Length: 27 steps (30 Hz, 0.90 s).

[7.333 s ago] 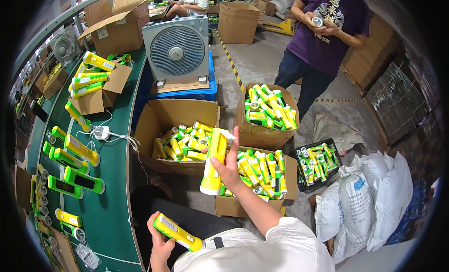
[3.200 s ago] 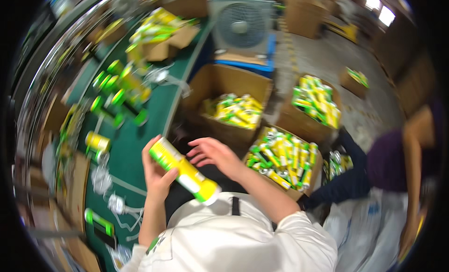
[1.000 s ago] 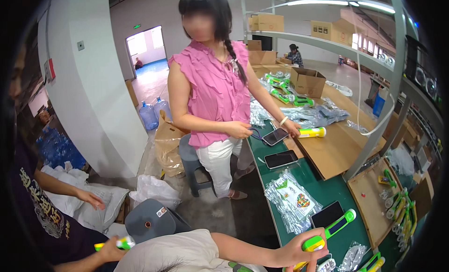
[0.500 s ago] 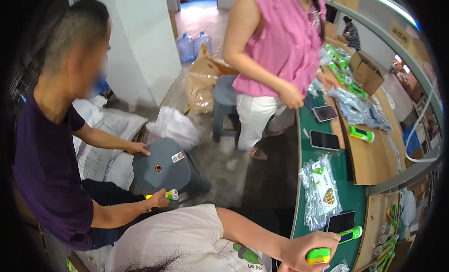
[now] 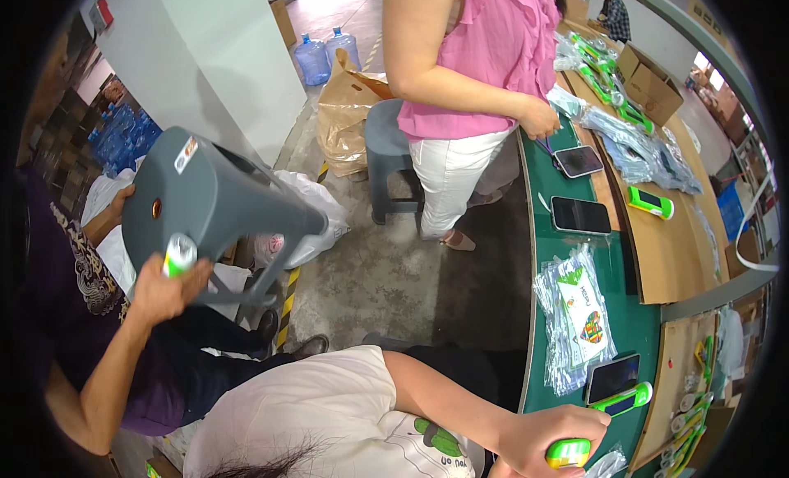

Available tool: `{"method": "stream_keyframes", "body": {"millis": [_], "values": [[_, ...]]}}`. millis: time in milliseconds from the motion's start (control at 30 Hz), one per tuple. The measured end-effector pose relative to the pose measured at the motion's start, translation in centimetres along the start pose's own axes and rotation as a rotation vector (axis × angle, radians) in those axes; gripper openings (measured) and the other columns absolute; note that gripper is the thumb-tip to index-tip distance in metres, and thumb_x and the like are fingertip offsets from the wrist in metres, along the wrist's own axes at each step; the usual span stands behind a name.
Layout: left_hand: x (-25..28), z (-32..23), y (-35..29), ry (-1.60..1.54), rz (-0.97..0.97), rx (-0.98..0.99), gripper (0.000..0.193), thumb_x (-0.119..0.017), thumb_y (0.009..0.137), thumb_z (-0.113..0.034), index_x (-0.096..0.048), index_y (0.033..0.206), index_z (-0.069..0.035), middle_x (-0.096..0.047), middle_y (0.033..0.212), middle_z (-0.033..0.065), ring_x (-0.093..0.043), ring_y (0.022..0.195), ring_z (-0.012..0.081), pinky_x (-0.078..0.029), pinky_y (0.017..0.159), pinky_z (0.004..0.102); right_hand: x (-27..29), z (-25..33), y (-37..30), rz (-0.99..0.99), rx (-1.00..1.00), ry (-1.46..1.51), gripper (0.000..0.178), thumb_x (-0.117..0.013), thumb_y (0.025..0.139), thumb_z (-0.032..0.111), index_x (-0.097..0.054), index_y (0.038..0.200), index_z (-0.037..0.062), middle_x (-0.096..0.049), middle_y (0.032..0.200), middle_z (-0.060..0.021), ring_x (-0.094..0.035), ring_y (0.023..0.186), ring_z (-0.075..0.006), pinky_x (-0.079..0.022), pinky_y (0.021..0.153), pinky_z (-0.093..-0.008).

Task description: The person assembles portable flashlights by attaching lens caps onto them by hand, presses their switches to test the lights, and places the flashlights into cardboard boxes.

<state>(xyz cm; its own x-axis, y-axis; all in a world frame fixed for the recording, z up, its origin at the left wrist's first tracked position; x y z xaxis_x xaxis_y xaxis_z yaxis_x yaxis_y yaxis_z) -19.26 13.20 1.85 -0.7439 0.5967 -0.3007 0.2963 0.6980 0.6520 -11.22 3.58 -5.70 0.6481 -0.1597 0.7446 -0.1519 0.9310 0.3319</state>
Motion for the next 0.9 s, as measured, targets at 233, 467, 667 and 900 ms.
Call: {"method": "stream_keyframes", "body": {"millis": [233,467,667,900], "values": [[-0.6,1.7,-0.1,-0.040,-0.016,0.076,0.032,-0.066,0.068,-0.024,-0.043,0.071,-0.003,-0.046,0.072,0.0107,-0.045,0.064,0.0282,-0.036,0.058,0.0355,-0.5,-1.0,-0.8,-0.010,-0.014,-0.005,0.061,-0.064,0.084,0.027,-0.038,0.131,-0.0014,-0.047,0.129,-0.0210,-0.050,0.116,-0.0322,-0.039,0.097,-0.0415],[-0.8,2.4,-0.2,-0.005,0.019,0.089,0.032,-0.066,0.069,-0.024,-0.043,0.072,-0.002,-0.046,0.072,0.0109,-0.045,0.064,0.0280,-0.036,0.058,0.0354,-0.9,-1.5,-1.5,-0.006,0.003,0.000,0.063,-0.065,0.083,0.029,-0.037,0.132,-0.0010,-0.045,0.130,-0.0205,-0.049,0.116,-0.0321,-0.038,0.098,-0.0419],[-0.8,2.6,-0.1,-0.015,0.008,0.097,0.029,-0.067,0.069,-0.018,-0.043,0.072,-0.002,-0.046,0.072,0.0107,-0.046,0.063,0.0279,-0.036,0.057,0.0356,-1.4,-1.9,-1.5,-0.004,0.029,0.005,0.065,-0.065,0.083,0.031,-0.036,0.132,-0.0007,-0.044,0.131,-0.0202,-0.049,0.117,-0.0320,-0.038,0.098,-0.0422],[-1.0,2.5,0.3,-0.004,0.019,0.102,0.029,-0.066,0.070,-0.016,-0.041,0.073,-0.003,-0.046,0.074,0.0102,-0.045,0.068,0.0271,-0.035,0.059,0.0354,-2.6,-1.9,-0.3,-0.056,0.074,0.030,0.068,-0.065,0.083,0.034,-0.034,0.133,-0.0003,-0.043,0.133,-0.0198,-0.048,0.117,-0.0319,-0.037,0.098,-0.0426]]}}
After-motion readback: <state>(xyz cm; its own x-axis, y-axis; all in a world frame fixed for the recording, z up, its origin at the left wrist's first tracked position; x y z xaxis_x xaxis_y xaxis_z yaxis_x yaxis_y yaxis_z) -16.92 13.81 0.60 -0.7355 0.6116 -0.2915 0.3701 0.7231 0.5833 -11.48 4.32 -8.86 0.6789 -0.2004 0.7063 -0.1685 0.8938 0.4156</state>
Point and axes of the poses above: each hand's wrist, its own y-axis towards the middle knuckle, its own x-axis out of the back of the hand, z = x × y, the point moved 6 cm from there along y, towards the middle knuckle
